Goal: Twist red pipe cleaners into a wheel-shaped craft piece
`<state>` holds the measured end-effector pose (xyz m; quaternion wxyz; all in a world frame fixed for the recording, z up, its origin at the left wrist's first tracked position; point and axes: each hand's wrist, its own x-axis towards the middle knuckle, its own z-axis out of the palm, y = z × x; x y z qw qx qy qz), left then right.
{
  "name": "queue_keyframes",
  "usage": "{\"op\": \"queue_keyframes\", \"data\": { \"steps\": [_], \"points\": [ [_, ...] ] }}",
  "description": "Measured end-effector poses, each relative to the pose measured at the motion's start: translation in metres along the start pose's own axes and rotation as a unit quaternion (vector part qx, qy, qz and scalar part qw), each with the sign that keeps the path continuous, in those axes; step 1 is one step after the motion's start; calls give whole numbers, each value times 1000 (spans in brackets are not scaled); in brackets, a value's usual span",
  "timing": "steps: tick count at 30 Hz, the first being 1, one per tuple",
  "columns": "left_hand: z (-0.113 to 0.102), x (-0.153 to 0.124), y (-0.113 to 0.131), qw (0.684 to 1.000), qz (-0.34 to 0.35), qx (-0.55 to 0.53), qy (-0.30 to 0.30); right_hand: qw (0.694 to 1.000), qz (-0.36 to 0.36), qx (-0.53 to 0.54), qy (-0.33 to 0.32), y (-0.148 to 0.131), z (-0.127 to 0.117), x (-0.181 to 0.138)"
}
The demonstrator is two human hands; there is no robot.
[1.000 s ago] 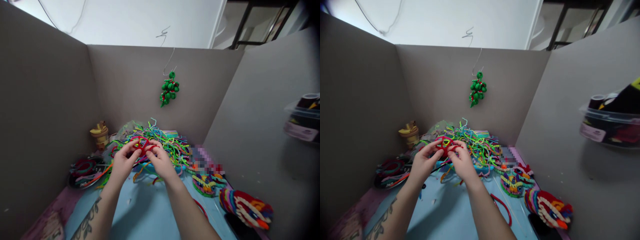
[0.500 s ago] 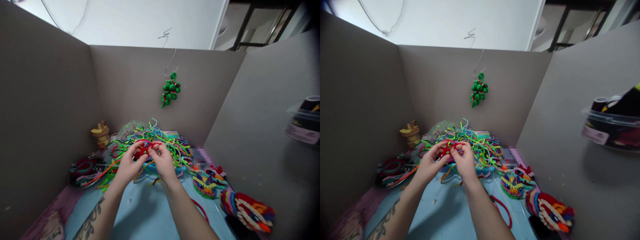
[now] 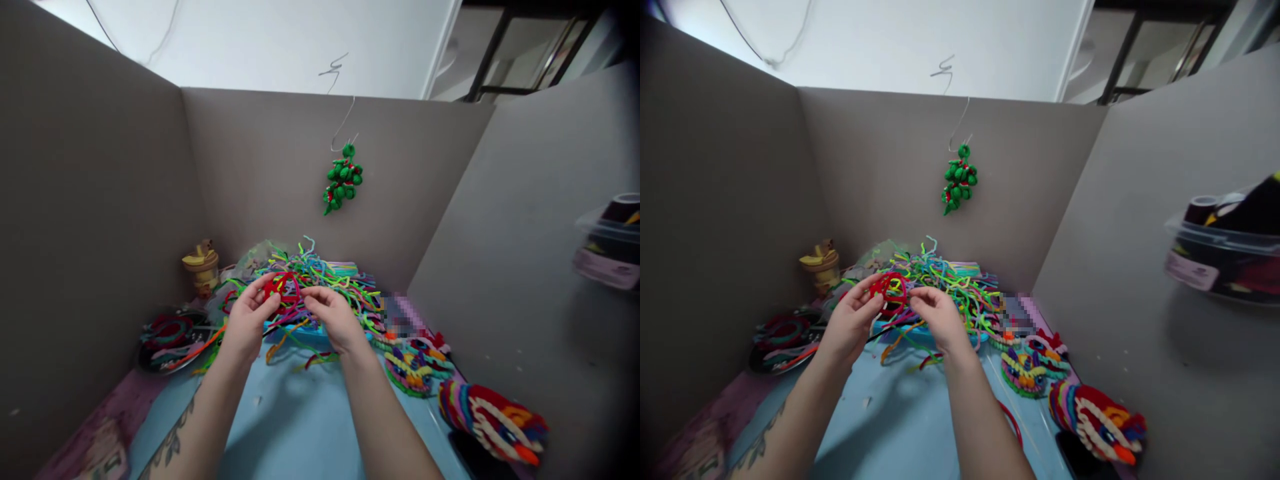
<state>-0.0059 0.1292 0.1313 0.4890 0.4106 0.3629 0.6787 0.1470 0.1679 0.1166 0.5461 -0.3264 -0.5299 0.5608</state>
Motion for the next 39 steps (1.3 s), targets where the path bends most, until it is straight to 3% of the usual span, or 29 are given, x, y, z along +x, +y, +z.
{"op": "queue_keyframes", "data": {
  "steps": [6,9,11,14,17,20,24,29,35,39],
  "points": [
    [4,-1,-4,1000,10,-16,-3,981,86,172,-37,7,19,-2],
    [3,-2,-5,1000,25,-7,-11,973,112,198,-33,7,19,-2],
    [3,-2,-5,999,37,14,-14,979,93,179,-9,6,20,-2],
    [3,-4,-3,995,66,79,-9,990,2,129,64,5,22,-4],
    [3,-5,0,986,86,143,-7,988,-79,88,97,4,24,-7],
    [4,-6,4,979,86,185,-13,980,-152,21,129,2,22,-9],
    [6,-9,8,969,75,236,-17,954,-213,-151,146,-4,16,-11],
    [5,-11,6,968,67,241,-30,934,-232,-247,118,-10,12,-13],
    [3,-9,3,980,31,184,-65,939,-219,-258,59,-8,13,-11],
    [3,-8,5,979,19,190,-65,951,-189,-237,61,-4,12,-9]
  ]
}}
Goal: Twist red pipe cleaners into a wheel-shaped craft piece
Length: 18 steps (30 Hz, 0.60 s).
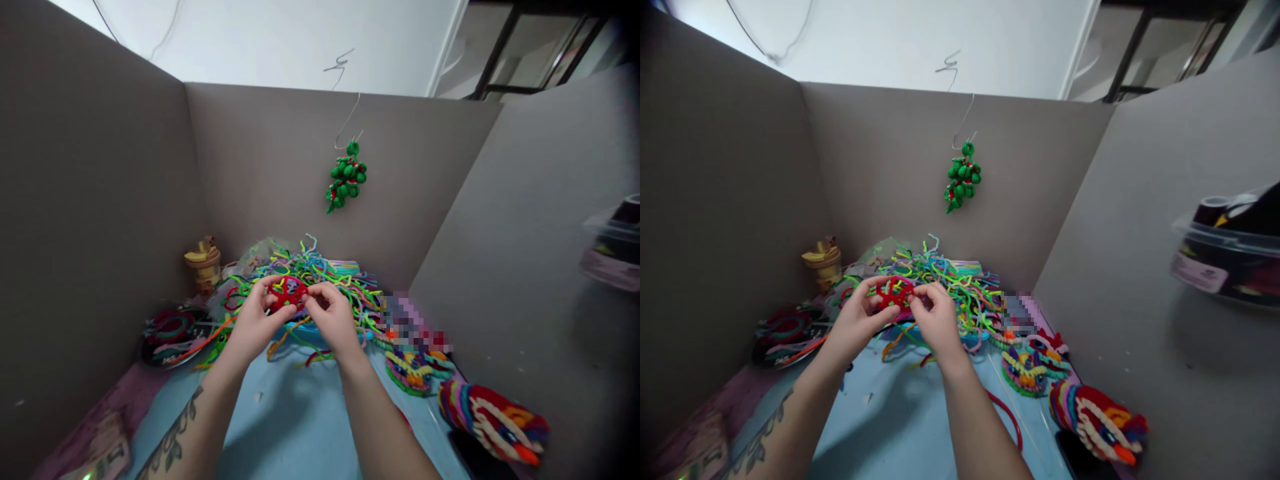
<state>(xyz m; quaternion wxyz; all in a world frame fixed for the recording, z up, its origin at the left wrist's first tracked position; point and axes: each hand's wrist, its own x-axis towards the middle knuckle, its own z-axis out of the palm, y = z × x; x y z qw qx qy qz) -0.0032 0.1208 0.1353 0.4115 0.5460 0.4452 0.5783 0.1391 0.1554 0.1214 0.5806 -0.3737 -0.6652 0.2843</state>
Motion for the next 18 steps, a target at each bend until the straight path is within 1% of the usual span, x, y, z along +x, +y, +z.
{"op": "queue_keyframes", "data": {
  "steps": [3,7,9,12,18],
  "points": [
    [-1,0,1,1000,-9,7,9,999,14,31,24,-1,-2,-1],
    [-3,0,1,1000,-9,10,-3,998,-32,10,55,-8,-4,-1],
    [-3,-1,1,1000,-11,5,-13,998,-42,-3,47,-9,-3,-1],
    [-2,-2,1,999,-16,-11,-30,999,-25,1,31,-9,-2,-2],
    [-4,-2,2,997,-43,-57,-41,1000,-13,-7,16,-5,0,-4]
  ]
}}
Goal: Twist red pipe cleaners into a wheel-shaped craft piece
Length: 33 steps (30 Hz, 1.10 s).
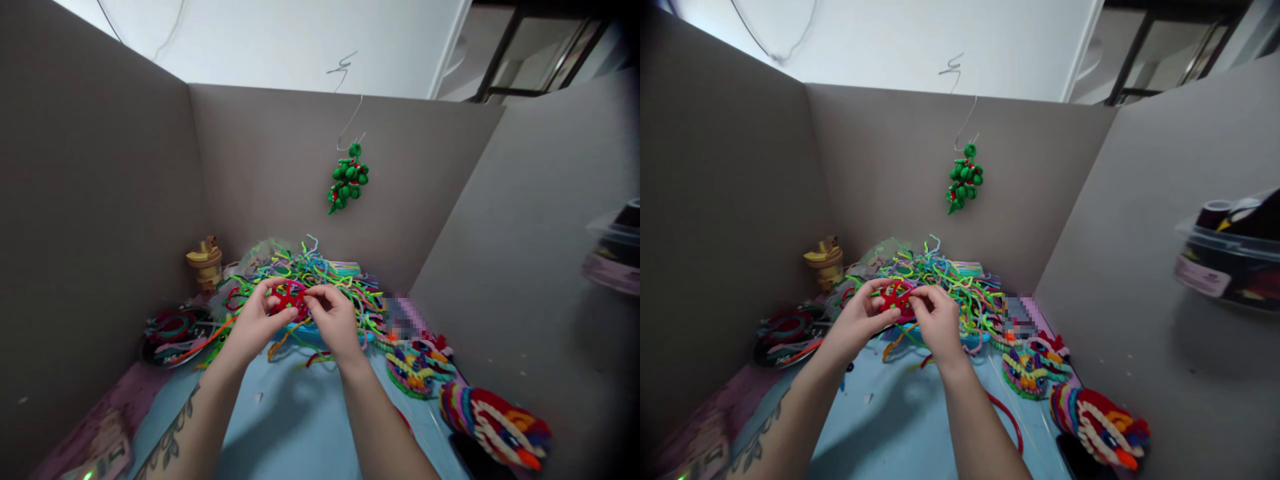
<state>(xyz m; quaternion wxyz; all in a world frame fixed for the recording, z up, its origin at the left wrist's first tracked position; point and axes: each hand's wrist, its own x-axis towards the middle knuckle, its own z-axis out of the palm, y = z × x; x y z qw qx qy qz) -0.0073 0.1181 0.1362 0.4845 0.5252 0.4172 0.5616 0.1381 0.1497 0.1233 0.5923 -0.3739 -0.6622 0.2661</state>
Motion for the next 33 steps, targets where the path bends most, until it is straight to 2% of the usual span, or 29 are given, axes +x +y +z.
{"op": "queue_keyframes", "data": {
  "steps": [6,12,20,22,28,33],
  "points": [
    [0,1,0,1000,-3,-19,0,1000,8,-3,-22,2,-1,-1],
    [1,0,5,998,-12,-59,16,994,-81,-65,-22,-1,-3,2],
    [0,1,6,996,-3,-80,45,983,-99,-57,-146,-4,-4,0],
    [0,1,5,995,3,-87,50,984,-105,-59,-130,-6,-2,-1],
    [-4,5,1,991,19,-97,90,981,-171,-90,-3,-4,3,-6],
    [-3,4,1,989,15,-113,94,965,-206,-155,42,1,8,-8]
  ]
}}
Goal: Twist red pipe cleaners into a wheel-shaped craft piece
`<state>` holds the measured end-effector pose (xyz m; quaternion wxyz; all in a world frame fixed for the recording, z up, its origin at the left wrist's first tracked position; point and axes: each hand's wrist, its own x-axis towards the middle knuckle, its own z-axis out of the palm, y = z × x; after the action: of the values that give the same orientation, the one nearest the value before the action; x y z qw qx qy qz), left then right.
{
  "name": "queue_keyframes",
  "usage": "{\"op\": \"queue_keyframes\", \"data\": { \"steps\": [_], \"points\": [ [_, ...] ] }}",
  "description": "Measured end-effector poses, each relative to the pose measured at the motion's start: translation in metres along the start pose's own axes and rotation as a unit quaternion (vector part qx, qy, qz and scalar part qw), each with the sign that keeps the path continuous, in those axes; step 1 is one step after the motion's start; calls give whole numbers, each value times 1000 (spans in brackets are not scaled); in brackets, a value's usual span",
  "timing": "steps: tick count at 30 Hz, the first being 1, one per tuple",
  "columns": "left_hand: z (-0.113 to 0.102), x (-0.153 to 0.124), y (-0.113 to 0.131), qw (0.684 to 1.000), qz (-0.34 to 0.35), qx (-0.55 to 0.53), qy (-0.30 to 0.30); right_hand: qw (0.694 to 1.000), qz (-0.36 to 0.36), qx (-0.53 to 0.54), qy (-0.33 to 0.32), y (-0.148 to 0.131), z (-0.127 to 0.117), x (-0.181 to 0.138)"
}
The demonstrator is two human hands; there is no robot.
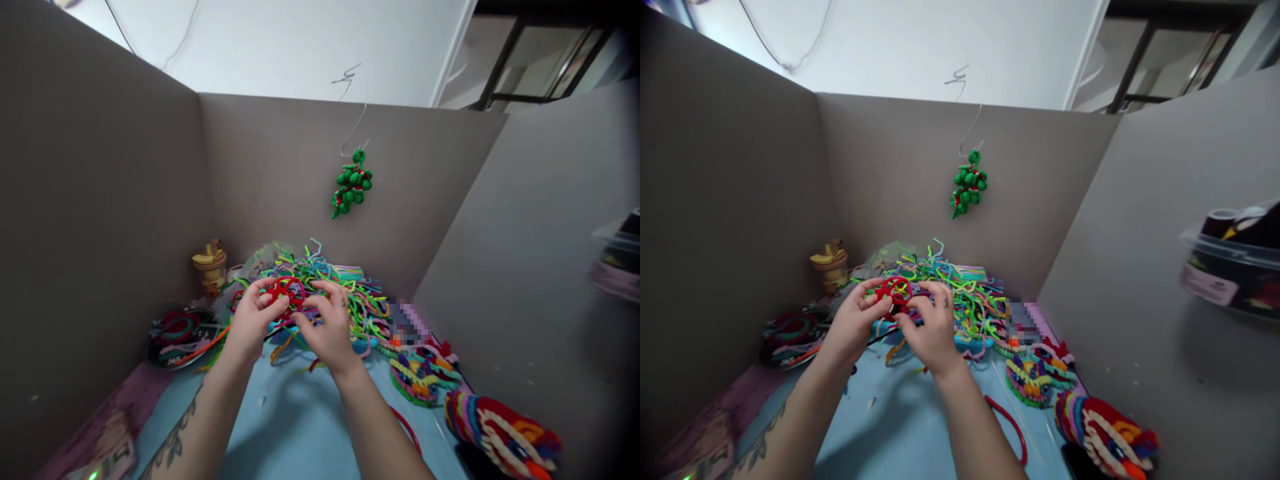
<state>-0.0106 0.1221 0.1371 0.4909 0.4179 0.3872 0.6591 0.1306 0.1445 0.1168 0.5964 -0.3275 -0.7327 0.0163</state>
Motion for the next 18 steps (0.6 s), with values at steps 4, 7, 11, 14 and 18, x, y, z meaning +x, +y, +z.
{"op": "queue_keyframes", "data": {
  "steps": [4,7,11,14,18],
  "points": [
    [3,-2,-1,1000,-1,-1,-11,1000,-5,-4,10,-1,3,-2],
    [4,-1,-2,1000,11,-6,9,1000,-22,5,-14,-6,4,-5],
    [1,4,-5,997,44,-6,57,989,-84,70,-99,-20,5,-8],
    [-1,5,-4,996,57,-2,71,977,-99,117,-151,-27,4,-8],
    [0,4,-2,997,52,-5,58,979,-27,166,-115,-26,5,-6]
  ]
}}
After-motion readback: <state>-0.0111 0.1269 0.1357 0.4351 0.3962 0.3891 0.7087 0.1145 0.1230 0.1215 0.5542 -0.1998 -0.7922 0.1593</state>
